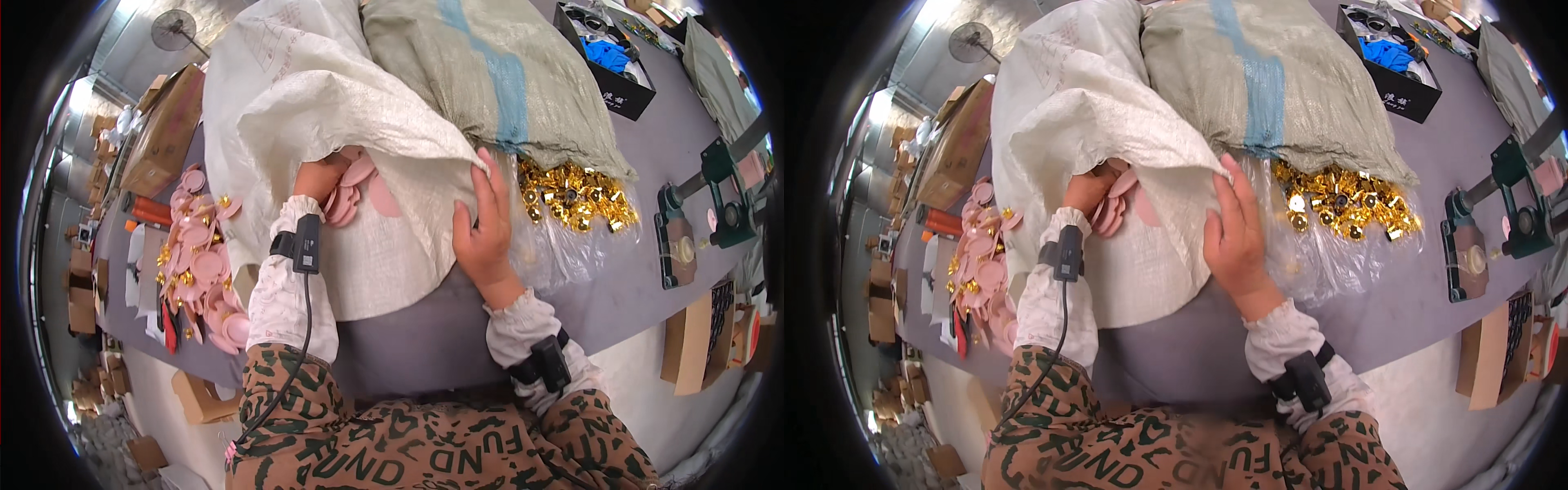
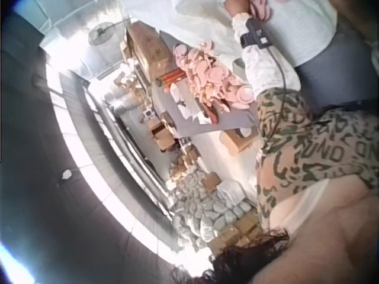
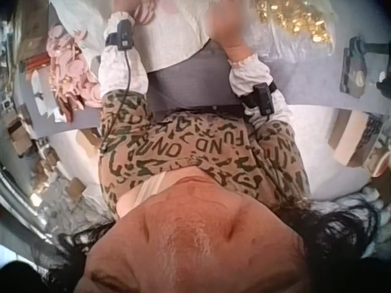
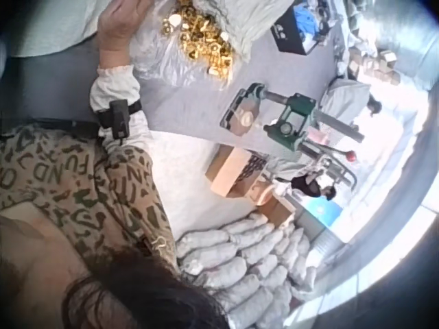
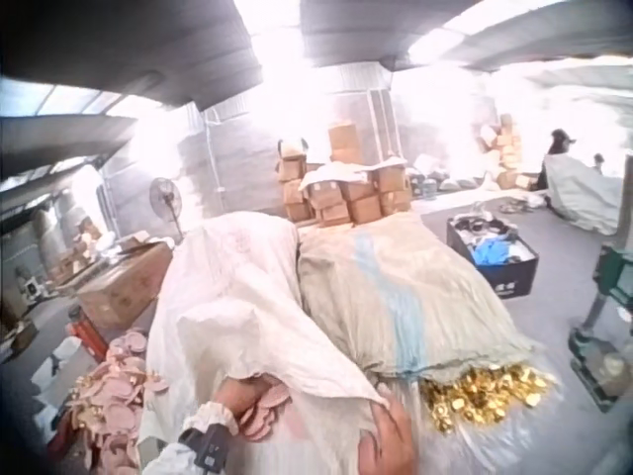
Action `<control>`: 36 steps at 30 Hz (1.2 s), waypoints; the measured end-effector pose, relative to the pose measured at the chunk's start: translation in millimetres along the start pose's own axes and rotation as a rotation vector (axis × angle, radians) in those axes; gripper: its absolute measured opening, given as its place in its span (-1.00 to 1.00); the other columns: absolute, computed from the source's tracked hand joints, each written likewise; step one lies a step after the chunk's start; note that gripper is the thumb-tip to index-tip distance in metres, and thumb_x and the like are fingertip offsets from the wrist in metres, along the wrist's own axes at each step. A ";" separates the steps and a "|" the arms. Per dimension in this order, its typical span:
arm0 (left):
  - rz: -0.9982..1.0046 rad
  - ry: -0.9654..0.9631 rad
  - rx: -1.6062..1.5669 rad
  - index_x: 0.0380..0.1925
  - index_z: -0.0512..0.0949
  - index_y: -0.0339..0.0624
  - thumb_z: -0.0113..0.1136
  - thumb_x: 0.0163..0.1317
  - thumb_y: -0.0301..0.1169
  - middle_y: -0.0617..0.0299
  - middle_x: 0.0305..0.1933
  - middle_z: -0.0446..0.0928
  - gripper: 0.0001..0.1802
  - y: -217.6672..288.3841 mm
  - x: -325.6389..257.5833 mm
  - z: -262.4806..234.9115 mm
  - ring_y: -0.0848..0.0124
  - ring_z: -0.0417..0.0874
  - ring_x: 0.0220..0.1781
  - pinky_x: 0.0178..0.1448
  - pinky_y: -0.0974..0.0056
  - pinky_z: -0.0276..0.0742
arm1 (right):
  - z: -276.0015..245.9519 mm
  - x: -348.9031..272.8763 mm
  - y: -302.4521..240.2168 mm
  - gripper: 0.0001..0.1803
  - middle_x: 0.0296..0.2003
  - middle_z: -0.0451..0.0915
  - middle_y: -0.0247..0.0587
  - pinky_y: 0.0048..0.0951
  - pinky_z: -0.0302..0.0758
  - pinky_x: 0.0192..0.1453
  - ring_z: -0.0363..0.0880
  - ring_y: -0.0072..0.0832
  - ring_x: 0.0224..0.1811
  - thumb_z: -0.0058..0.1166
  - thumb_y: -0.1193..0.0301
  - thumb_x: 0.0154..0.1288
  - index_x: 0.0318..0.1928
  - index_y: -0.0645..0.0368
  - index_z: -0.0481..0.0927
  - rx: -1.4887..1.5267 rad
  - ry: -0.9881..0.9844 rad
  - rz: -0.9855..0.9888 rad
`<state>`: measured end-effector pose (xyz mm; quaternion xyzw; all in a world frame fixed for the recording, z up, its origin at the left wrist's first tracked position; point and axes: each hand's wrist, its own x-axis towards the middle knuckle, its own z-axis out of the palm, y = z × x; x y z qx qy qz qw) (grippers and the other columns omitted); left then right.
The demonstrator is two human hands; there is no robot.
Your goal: Assembling pink plastic lids or decorative bell-like parts by attaching gold toppers.
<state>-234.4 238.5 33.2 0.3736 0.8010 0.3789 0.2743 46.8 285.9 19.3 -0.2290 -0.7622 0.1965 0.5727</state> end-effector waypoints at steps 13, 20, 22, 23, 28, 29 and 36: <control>0.043 0.324 0.407 0.06 0.59 0.22 0.07 0.24 -0.15 0.23 0.40 0.32 -0.62 -8.5 -131.9 68.8 -0.19 0.27 0.34 0.34 -0.35 0.07 | -13.7 7.5 -5.2 -0.51 0.26 0.37 0.06 -0.26 0.37 0.32 0.37 -0.05 0.30 -0.15 0.76 0.18 0.17 0.43 0.42 0.006 0.092 -0.073; 0.160 0.107 -0.358 0.24 0.40 -0.23 0.12 0.31 -0.43 0.09 0.19 0.51 -0.52 0.3 -201.7 16.9 0.37 0.55 0.08 0.20 0.37 0.41 | -15.2 4.0 -2.5 -0.54 0.22 0.41 0.03 -0.17 0.35 0.30 0.40 -0.08 0.23 -0.10 0.72 0.11 0.08 0.33 0.50 -0.039 0.130 -0.078; 0.208 0.278 -0.076 0.14 0.46 -0.23 0.21 0.26 -0.39 0.12 0.12 0.55 -0.56 -9.9 -231.2 7.3 0.38 0.55 0.05 0.14 0.34 0.43 | -18.9 3.1 -15.1 -0.55 0.19 0.43 0.01 -0.15 0.34 0.29 0.42 -0.10 0.20 -0.06 0.70 0.07 0.03 0.28 0.55 -0.082 0.140 -0.087; 0.207 0.286 -0.082 0.14 0.46 -0.23 0.21 0.26 -0.39 0.12 0.12 0.55 -0.56 -13.2 -244.4 10.6 0.38 0.55 0.05 0.14 0.34 0.43 | -24.9 -0.6 -25.3 -0.58 0.15 0.45 -0.03 -0.14 0.33 0.28 0.42 -0.12 0.18 -0.02 0.68 0.02 -0.03 0.23 0.58 -0.048 0.081 -0.155; 0.493 0.383 0.239 -0.15 0.55 -0.21 0.42 0.02 -0.33 0.11 -0.04 0.57 -0.61 -6.1 -267.8 47.2 0.16 0.57 -0.02 0.07 0.20 0.47 | -31.7 -41.3 -71.0 -0.66 0.07 0.53 -0.15 -0.14 0.34 0.26 0.41 -0.10 0.16 0.09 0.65 -0.05 -0.17 0.16 0.63 0.092 -0.416 -0.248; 0.598 0.457 0.326 -0.21 0.57 -0.19 0.41 0.01 -0.38 0.10 -0.08 0.56 -0.67 -1.8 -265.6 52.8 0.11 0.56 -0.05 0.03 0.18 0.49 | -21.8 -56.2 -68.5 -0.69 0.05 0.53 -0.19 -0.14 0.33 0.26 0.39 -0.12 0.19 0.13 0.62 -0.07 -0.22 0.15 0.62 0.041 -0.447 -0.219; 0.520 0.472 0.206 -0.23 0.56 -0.24 0.35 0.06 -0.53 0.08 -0.17 0.55 -0.75 -33.8 -254.7 68.3 0.18 0.63 -0.16 -0.10 0.24 0.56 | -13.1 -67.5 -48.7 -0.73 0.03 0.55 -0.27 -0.12 0.33 0.26 0.36 -0.10 0.24 0.29 0.50 -0.13 -0.31 0.08 0.59 0.012 -0.513 -0.329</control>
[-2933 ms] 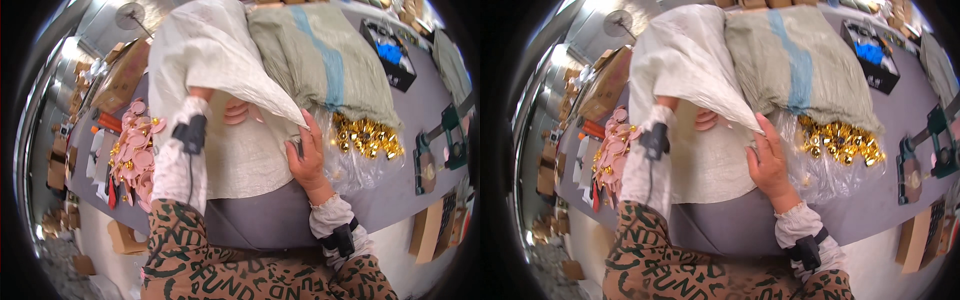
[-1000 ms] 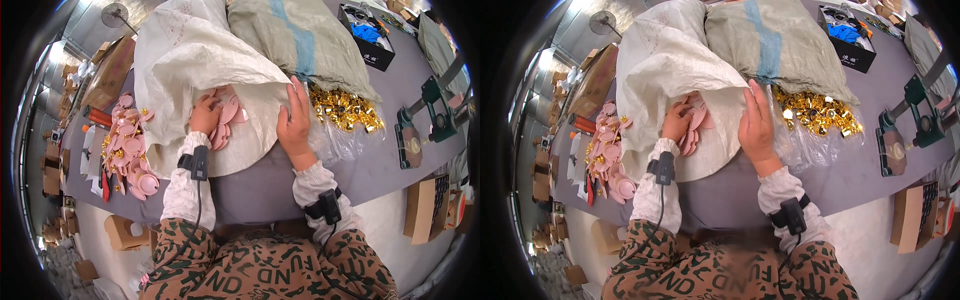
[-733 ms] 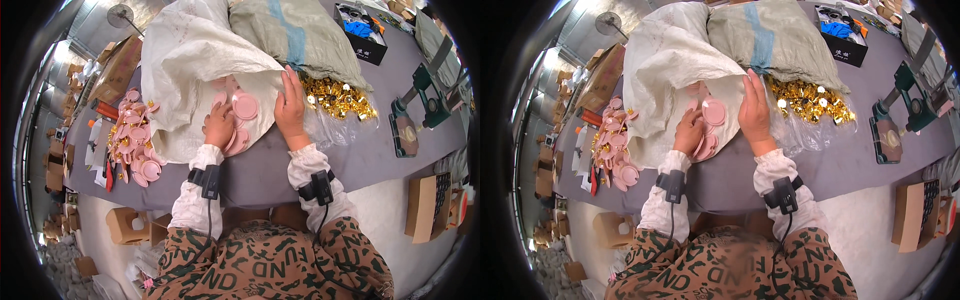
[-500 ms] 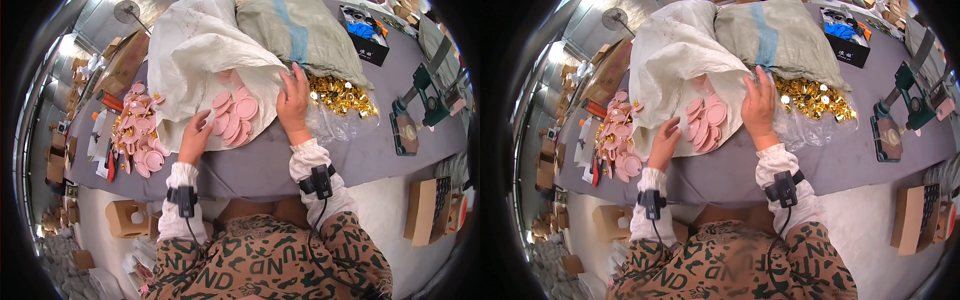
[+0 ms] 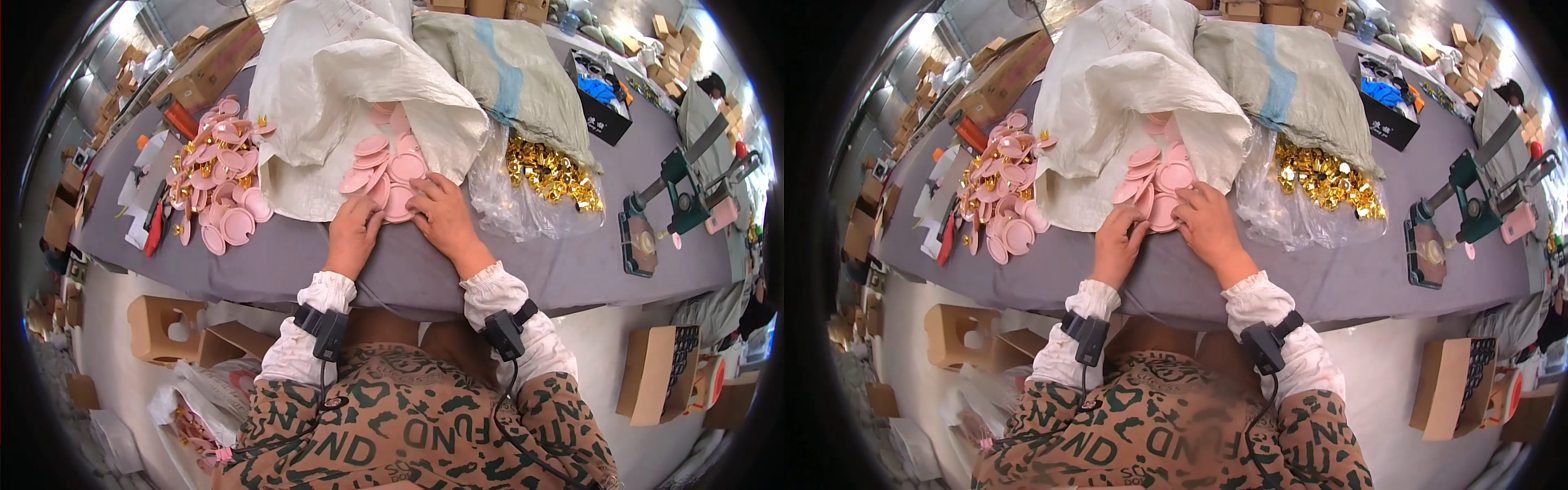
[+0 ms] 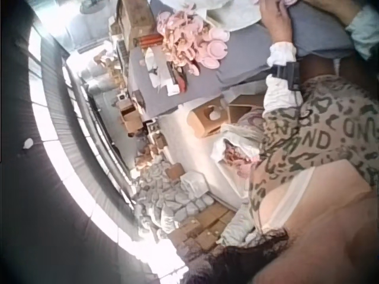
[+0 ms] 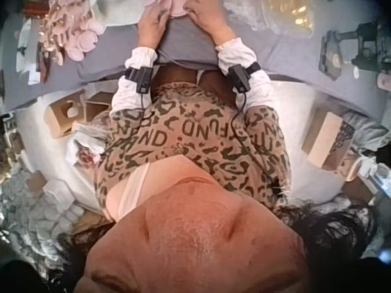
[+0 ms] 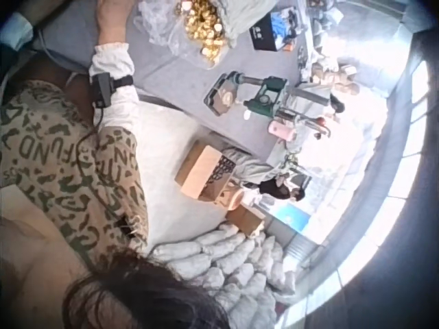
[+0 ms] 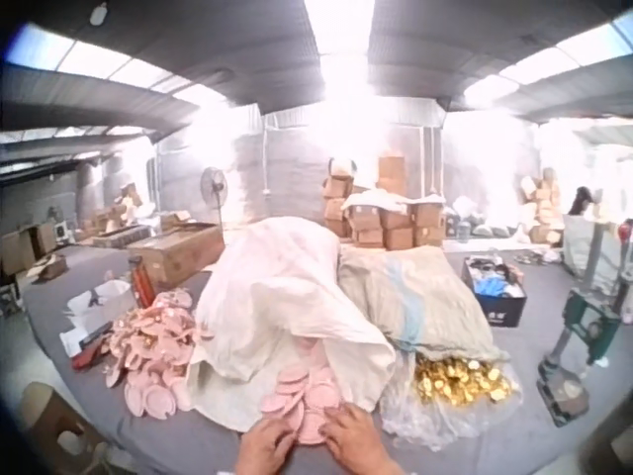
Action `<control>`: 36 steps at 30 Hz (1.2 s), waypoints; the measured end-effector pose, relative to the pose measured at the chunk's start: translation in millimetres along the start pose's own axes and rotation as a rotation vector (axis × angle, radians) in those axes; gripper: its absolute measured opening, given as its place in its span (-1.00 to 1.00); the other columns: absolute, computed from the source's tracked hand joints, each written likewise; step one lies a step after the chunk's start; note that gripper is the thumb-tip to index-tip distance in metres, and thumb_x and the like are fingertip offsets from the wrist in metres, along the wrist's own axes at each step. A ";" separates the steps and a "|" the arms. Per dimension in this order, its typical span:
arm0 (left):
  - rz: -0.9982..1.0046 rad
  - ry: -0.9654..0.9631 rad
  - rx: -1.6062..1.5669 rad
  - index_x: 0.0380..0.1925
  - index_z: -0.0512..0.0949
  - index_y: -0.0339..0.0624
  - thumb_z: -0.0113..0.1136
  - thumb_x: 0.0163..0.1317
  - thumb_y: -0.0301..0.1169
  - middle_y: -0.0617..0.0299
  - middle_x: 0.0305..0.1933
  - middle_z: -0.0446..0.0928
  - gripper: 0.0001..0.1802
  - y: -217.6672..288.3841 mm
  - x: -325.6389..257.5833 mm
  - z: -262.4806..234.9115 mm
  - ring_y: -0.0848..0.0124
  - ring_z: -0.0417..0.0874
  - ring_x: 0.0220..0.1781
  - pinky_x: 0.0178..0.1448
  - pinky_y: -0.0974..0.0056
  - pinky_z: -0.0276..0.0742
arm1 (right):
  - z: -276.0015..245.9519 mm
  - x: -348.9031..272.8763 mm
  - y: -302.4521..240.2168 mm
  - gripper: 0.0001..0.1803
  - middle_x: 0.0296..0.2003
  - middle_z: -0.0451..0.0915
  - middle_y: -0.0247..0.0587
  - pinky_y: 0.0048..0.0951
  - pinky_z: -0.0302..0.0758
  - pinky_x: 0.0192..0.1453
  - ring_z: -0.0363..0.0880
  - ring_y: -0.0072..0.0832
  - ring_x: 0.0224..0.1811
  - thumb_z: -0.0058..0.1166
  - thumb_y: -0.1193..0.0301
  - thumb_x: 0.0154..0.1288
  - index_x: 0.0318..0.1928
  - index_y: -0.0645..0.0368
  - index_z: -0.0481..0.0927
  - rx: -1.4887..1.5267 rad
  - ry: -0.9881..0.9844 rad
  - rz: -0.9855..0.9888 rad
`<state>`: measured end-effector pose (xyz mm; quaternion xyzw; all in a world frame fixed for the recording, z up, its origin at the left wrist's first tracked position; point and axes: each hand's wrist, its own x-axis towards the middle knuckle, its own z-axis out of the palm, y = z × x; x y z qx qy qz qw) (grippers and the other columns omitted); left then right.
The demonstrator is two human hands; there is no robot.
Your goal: Assembling pink plastic lids or decorative bell-like parts by attaching gold toppers.
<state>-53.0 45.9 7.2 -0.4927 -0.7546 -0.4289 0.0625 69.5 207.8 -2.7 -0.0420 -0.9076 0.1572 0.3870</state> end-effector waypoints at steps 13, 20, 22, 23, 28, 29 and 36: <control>-0.428 0.202 -0.917 -0.09 0.50 -0.29 0.17 0.30 -0.49 0.20 -0.20 0.59 -0.79 12.5 -22.8 -2.0 0.41 0.60 -0.19 -0.05 0.35 0.52 | -15.6 -12.8 -43.7 -0.78 -0.24 0.63 -0.33 -0.63 0.51 -0.09 0.57 -0.69 -0.21 0.19 0.38 0.35 -0.08 0.20 0.55 1.032 0.135 0.605; -0.696 0.145 -1.411 -0.11 0.44 -0.27 0.11 0.35 -0.47 0.24 -0.19 0.53 -0.83 63.4 -50.4 -0.1 0.55 0.57 -0.17 -0.05 0.40 0.55 | -8.6 -34.8 -81.1 -0.74 -0.10 0.57 -0.23 -0.52 0.52 0.03 0.55 -0.58 -0.10 0.04 0.37 0.45 0.01 0.26 0.43 1.419 0.361 0.863; -0.728 0.112 -1.515 -0.15 0.43 -0.25 0.07 0.38 -0.42 0.26 -0.21 0.53 -0.86 67.0 -60.1 -3.7 0.55 0.56 -0.17 -0.03 0.41 0.53 | -11.0 -31.3 -95.8 -0.75 -0.07 0.56 -0.19 -0.48 0.53 0.06 0.55 -0.54 -0.08 -0.01 0.37 0.47 0.01 0.27 0.41 1.424 0.375 0.925; -0.597 0.022 -1.496 -0.14 0.42 -0.21 0.02 0.42 -0.34 0.24 -0.08 0.49 -0.83 45.0 -72.3 9.2 0.54 0.54 -0.10 0.04 0.40 0.51 | -11.7 -31.8 -100.8 -0.74 -0.06 0.55 -0.19 -0.47 0.52 0.07 0.55 -0.53 -0.06 -0.02 0.37 0.48 0.03 0.28 0.40 1.449 0.342 0.952; -0.557 0.173 -1.708 -0.04 0.39 -0.12 -0.01 0.45 -0.21 0.23 0.20 0.36 -0.74 65.8 -64.4 13.5 0.41 0.50 0.13 0.27 0.25 0.42 | 1.7 -31.0 -122.6 -0.65 0.00 0.53 -0.15 -0.47 0.50 0.10 0.51 -0.53 0.00 -0.14 0.34 0.52 0.20 0.25 0.33 1.283 0.317 0.888; -0.585 0.211 -1.854 0.02 0.38 -0.09 -0.04 0.46 -0.16 0.23 0.27 0.31 -0.70 69.4 -62.3 10.2 0.37 0.48 0.18 0.32 0.21 0.37 | 5.3 -27.4 -126.0 -0.68 0.01 0.53 -0.12 -0.36 0.50 0.08 0.53 -0.37 -0.03 -0.18 0.37 0.51 0.15 0.23 0.42 1.177 0.309 0.853; -0.774 0.229 -2.015 0.16 0.36 0.01 0.04 0.35 -0.14 0.14 0.16 0.43 -0.57 23.7 -62.7 -24.0 0.23 0.49 0.16 0.24 0.07 0.45 | 19.9 18.4 -85.4 -0.75 0.08 0.50 -0.03 -0.08 0.19 0.35 0.32 -0.10 0.27 -0.05 0.51 0.28 -0.05 0.15 0.59 0.302 0.014 0.298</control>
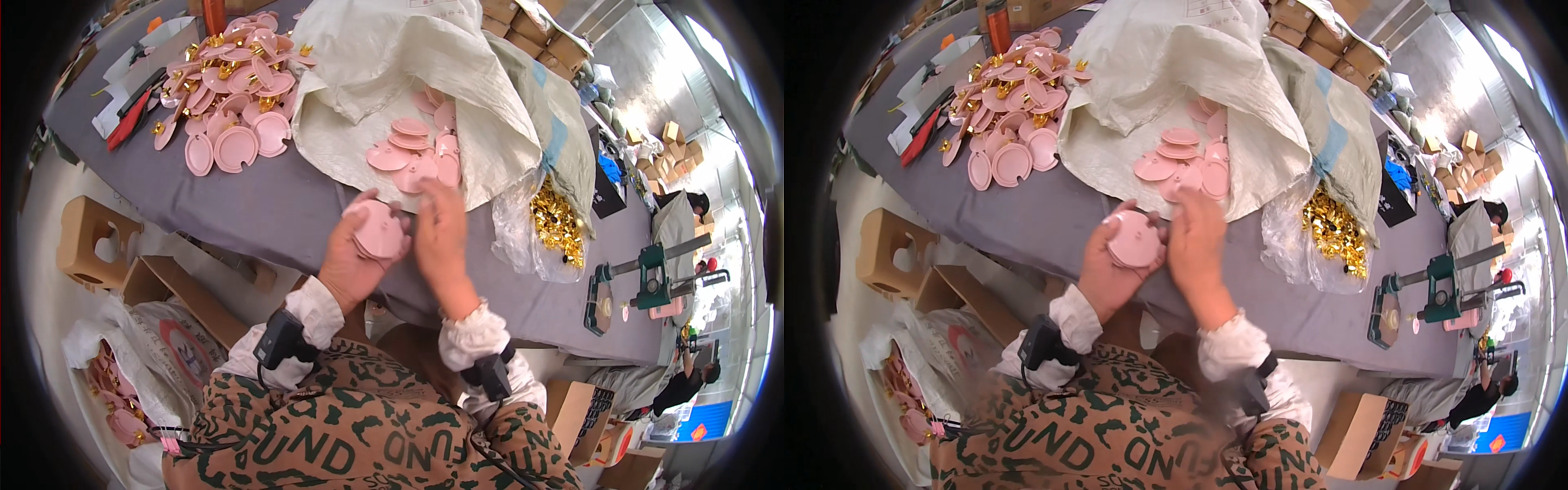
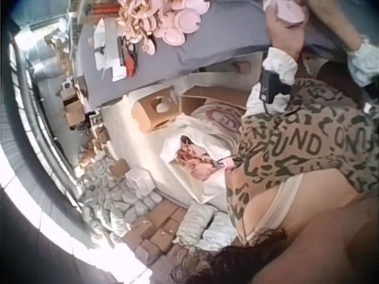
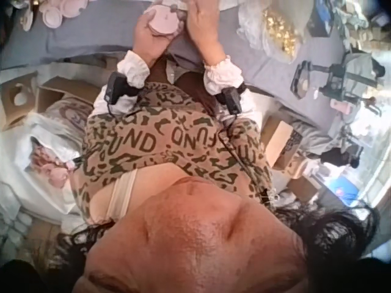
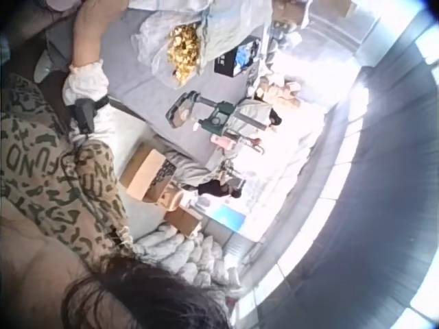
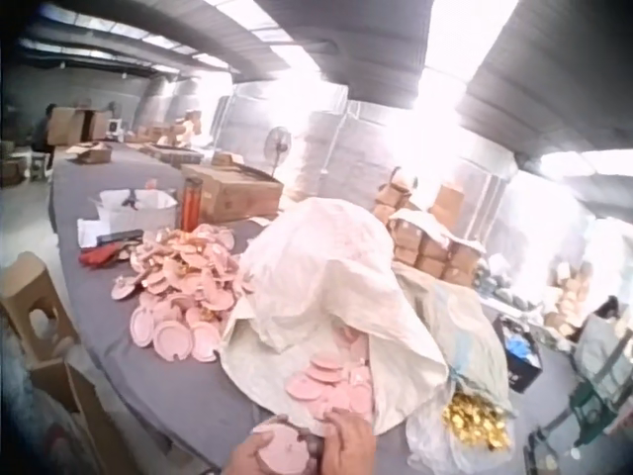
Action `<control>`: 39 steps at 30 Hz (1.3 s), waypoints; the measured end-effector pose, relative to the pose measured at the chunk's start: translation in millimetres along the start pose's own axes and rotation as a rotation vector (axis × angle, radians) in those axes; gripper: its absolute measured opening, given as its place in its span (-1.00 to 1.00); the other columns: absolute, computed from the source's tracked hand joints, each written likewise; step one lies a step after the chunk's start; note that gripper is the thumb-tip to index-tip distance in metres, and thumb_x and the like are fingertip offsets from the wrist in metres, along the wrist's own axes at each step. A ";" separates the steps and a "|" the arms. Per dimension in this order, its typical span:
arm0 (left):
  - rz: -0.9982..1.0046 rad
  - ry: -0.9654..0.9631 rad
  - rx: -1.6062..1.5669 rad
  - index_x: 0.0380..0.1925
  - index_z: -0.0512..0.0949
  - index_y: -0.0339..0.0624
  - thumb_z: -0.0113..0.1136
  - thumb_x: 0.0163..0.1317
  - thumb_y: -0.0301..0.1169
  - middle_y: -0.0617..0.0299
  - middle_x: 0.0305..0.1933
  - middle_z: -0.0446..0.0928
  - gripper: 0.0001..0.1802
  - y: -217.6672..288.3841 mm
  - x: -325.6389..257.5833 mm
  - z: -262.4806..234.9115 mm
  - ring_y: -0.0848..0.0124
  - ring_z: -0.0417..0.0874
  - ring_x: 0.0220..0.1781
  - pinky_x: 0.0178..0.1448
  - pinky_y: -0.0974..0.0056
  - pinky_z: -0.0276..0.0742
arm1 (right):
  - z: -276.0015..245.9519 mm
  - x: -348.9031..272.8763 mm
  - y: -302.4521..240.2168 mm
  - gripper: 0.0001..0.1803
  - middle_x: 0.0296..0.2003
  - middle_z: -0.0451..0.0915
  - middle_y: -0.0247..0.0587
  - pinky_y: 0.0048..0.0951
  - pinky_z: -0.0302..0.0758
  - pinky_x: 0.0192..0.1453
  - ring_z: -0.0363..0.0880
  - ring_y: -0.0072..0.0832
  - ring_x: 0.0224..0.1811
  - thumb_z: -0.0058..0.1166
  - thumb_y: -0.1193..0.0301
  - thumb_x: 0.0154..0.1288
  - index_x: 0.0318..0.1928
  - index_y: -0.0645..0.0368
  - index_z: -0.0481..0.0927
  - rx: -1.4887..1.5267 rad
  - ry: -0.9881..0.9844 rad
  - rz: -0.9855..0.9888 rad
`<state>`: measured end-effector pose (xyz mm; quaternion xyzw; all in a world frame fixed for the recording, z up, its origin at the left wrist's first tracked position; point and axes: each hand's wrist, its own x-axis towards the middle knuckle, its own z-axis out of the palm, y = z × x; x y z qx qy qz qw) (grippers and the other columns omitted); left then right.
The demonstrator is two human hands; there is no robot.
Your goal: Assembling pink plastic lids or decorative bell-like parts by attaching gold toppers.
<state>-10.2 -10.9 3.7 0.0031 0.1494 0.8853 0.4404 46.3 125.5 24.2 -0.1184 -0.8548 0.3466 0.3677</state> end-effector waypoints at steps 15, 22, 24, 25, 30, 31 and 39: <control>0.050 -0.122 -0.215 0.20 0.31 0.11 0.20 0.27 -0.26 0.10 0.21 0.41 -0.49 17.8 16.6 -22.0 0.12 0.47 0.22 0.24 -0.04 0.45 | 7.1 8.7 -32.0 -0.68 -0.10 0.66 -0.20 -0.25 0.52 -0.04 0.61 -0.19 -0.12 0.22 0.49 0.09 -0.07 0.16 0.62 -0.234 -0.294 -0.482; 0.004 -0.168 -0.194 0.21 0.28 0.14 0.24 0.24 -0.32 0.10 0.21 0.41 -0.45 20.8 10.2 -21.7 0.10 0.49 0.21 0.23 -0.09 0.46 | 29.6 88.4 34.3 -0.83 -0.23 0.68 -0.27 -0.24 0.48 -0.03 0.56 -0.23 -0.08 0.11 0.41 0.16 -0.24 0.09 0.69 -0.379 -0.208 -0.396; 0.034 -0.121 -0.161 0.23 0.27 0.14 0.24 0.24 -0.30 0.08 0.21 0.41 -0.43 19.8 14.4 -22.9 0.08 0.50 0.19 0.24 -0.09 0.46 | 48.8 97.2 56.5 -0.87 -0.35 0.66 -0.31 -0.27 0.47 -0.05 0.55 -0.30 -0.14 0.08 0.41 0.07 -0.42 0.05 0.70 -0.544 -0.205 -0.607; 0.020 -0.130 -0.153 0.23 0.27 0.14 0.24 0.24 -0.30 0.08 0.21 0.41 -0.43 19.1 15.2 -21.5 0.08 0.50 0.19 0.24 -0.09 0.46 | 50.4 99.0 59.6 -0.87 -0.35 0.66 -0.31 -0.27 0.47 -0.05 0.55 -0.30 -0.14 0.08 0.41 0.07 -0.42 0.05 0.70 -0.553 -0.191 -0.599; 0.041 -0.162 -0.092 0.28 0.25 0.11 0.23 0.24 -0.21 0.02 0.26 0.37 -0.38 16.8 16.6 -22.6 -0.01 0.42 0.27 0.27 -0.12 0.42 | 50.6 98.6 78.9 -0.89 -0.49 0.61 -0.28 -0.30 0.43 -0.04 0.51 -0.32 -0.26 0.10 0.41 -0.09 -0.54 0.05 0.69 -0.535 -0.141 -0.658; 0.050 -0.166 -0.090 0.29 0.25 0.11 0.22 0.25 -0.20 0.01 0.27 0.36 -0.39 19.7 15.9 -27.3 -0.03 0.41 0.28 0.27 -0.13 0.41 | 47.9 93.8 71.7 -0.92 -0.46 0.62 -0.24 -0.27 0.43 0.03 0.52 -0.29 -0.22 0.15 0.43 -0.10 -0.52 0.06 0.69 -0.303 -0.077 -0.565; -0.131 -0.105 0.170 0.34 0.17 0.07 0.31 0.16 -0.21 0.05 0.31 0.31 -0.23 -10.8 4.3 2.7 0.06 0.37 0.34 0.28 -0.23 0.42 | -38.5 -16.6 7.7 -0.82 -0.27 0.60 -0.32 -0.23 0.42 0.07 0.49 -0.26 -0.16 0.22 0.51 0.00 -0.30 0.09 0.67 -0.021 -0.068 -0.396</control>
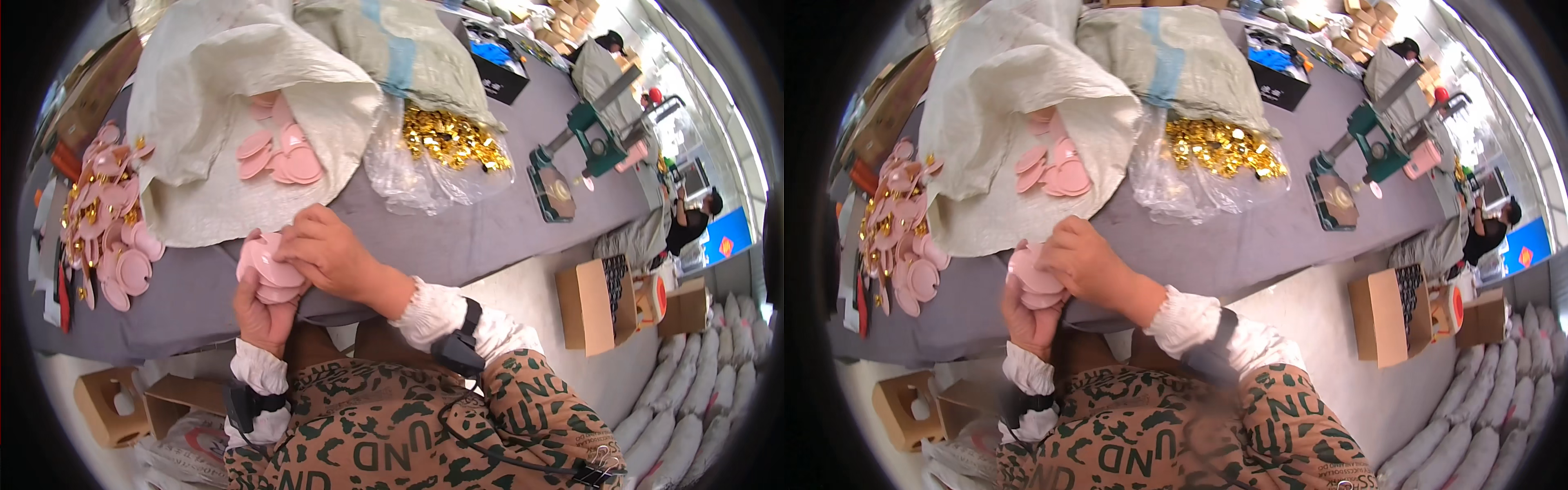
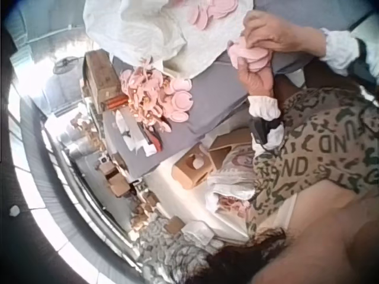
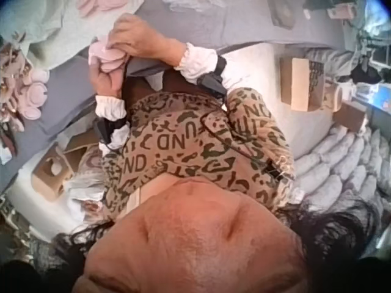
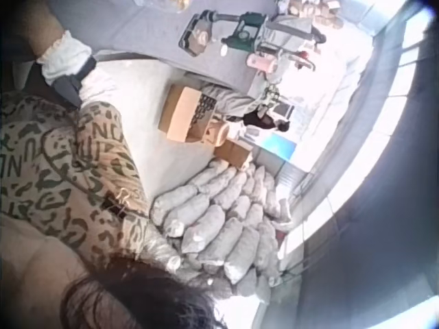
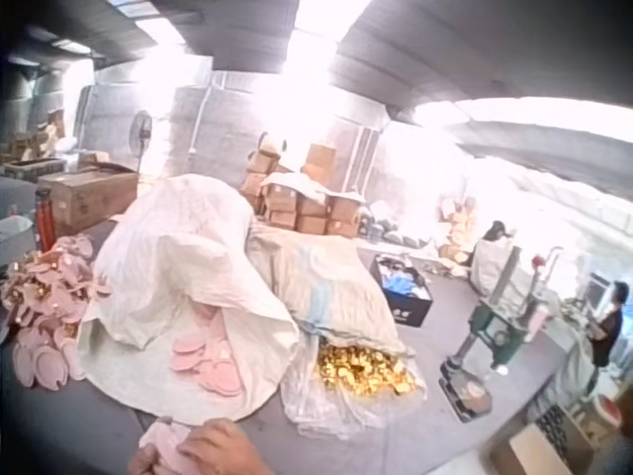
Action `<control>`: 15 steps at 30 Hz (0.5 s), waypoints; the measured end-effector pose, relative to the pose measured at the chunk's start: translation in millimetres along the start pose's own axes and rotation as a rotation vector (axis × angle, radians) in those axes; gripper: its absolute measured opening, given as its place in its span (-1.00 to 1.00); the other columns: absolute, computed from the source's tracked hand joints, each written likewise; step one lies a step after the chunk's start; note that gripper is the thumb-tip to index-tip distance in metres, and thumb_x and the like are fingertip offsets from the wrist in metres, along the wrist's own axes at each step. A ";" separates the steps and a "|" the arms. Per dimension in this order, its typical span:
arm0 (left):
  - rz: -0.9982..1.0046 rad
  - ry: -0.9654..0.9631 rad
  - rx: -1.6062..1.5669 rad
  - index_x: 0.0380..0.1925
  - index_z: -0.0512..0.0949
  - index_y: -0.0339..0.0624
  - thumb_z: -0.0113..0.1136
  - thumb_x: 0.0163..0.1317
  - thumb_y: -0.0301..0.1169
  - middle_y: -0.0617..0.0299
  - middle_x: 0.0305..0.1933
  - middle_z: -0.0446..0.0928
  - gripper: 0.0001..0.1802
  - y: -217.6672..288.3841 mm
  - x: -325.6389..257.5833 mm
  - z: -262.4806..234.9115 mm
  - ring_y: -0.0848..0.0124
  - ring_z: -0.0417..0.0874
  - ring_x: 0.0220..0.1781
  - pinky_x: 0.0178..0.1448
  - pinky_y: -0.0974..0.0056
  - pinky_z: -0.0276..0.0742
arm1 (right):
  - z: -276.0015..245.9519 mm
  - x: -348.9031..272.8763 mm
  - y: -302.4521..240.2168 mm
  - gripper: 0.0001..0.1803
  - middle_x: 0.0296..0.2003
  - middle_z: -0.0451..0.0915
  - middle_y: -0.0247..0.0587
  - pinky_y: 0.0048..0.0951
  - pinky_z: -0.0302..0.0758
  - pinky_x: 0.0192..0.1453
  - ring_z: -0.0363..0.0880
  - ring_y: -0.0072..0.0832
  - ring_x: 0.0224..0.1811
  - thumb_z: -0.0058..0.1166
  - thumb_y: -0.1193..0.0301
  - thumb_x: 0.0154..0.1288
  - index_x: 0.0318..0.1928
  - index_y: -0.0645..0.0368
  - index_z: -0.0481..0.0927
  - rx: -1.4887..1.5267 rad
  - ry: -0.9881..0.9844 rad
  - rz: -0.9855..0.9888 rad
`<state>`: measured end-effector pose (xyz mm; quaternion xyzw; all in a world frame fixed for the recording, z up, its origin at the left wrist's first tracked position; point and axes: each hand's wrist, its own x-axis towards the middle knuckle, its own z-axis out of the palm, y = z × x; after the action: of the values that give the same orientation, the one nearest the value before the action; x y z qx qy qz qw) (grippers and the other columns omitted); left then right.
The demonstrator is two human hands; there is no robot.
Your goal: Assembling pink plastic lids or decorative bell-like parts by attaching gold toppers.
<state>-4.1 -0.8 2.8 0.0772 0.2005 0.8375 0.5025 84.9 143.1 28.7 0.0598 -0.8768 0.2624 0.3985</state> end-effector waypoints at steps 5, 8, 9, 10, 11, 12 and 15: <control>-0.158 -0.049 0.051 0.29 0.19 0.05 0.43 0.02 -0.25 0.02 0.27 0.33 -0.16 -28.8 3.4 19.2 0.04 0.44 0.27 0.16 -0.17 0.54 | -65.5 -33.1 -4.6 -0.84 -0.27 0.62 -0.25 -0.29 0.47 0.01 0.54 -0.24 -0.12 0.24 0.50 0.07 -0.27 0.10 0.66 -0.114 0.035 0.053; -0.203 -0.211 -0.012 0.29 0.21 0.06 0.40 0.06 -0.26 0.01 0.24 0.35 -0.20 -30.1 11.2 18.9 -0.01 0.48 0.23 0.16 -0.16 0.54 | -125.7 -51.7 44.5 -0.86 -0.26 0.64 -0.11 -0.21 0.47 0.03 0.56 -0.11 -0.15 0.21 0.47 0.13 -0.25 0.15 0.66 -0.405 0.308 0.533; -0.211 -0.164 -0.030 0.28 0.21 0.06 0.38 0.08 -0.27 0.01 0.24 0.35 -0.22 -31.8 15.2 14.5 -0.03 0.48 0.22 0.17 -0.16 0.54 | -148.7 -67.0 78.7 -0.84 -0.28 0.64 -0.07 -0.19 0.49 -0.01 0.58 -0.11 -0.16 0.25 0.44 0.10 -0.26 0.17 0.65 -0.622 0.307 0.572; -0.216 -0.113 -0.050 0.28 0.22 0.05 0.37 0.10 -0.28 0.00 0.24 0.35 -0.25 -32.8 18.3 10.6 -0.05 0.49 0.21 0.17 -0.16 0.53 | -160.6 -76.2 95.9 -0.84 -0.28 0.64 -0.08 -0.23 0.51 -0.04 0.59 -0.13 -0.18 0.26 0.42 0.11 -0.29 0.19 0.64 -0.714 0.296 0.675; -0.215 -0.115 -0.047 0.28 0.22 0.05 0.37 0.10 -0.28 0.00 0.24 0.35 -0.25 -34.2 19.5 9.3 -0.05 0.49 0.21 0.17 -0.16 0.53 | -167.9 -83.4 108.0 -0.84 -0.28 0.65 -0.08 -0.26 0.52 -0.06 0.61 -0.16 -0.19 0.27 0.41 0.11 -0.32 0.22 0.63 -0.806 0.282 0.780; -0.222 -0.142 -0.043 0.27 0.23 0.05 0.35 0.12 -0.27 0.00 0.25 0.35 -0.27 -35.1 19.6 9.1 -0.05 0.48 0.22 0.18 -0.17 0.52 | -171.3 -89.1 119.1 -0.84 -0.28 0.65 -0.08 -0.26 0.52 -0.06 0.61 -0.16 -0.19 0.27 0.41 0.11 -0.32 0.22 0.63 -0.803 0.284 0.778; -0.214 -0.157 -0.031 0.27 0.24 0.05 0.32 0.15 -0.26 -0.01 0.27 0.34 -0.30 -36.1 17.3 6.8 -0.06 0.46 0.25 0.20 -0.19 0.51 | -172.1 -96.7 135.7 -0.82 -0.34 0.65 -0.08 -0.24 0.53 -0.14 0.63 -0.16 -0.26 0.26 0.39 0.10 -0.36 0.24 0.63 -0.761 0.250 0.826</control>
<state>19.0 31.0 -7.2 0.1128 0.1547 0.7733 0.6044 222.5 336.5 -4.1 -0.4667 -0.8063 0.0673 0.3570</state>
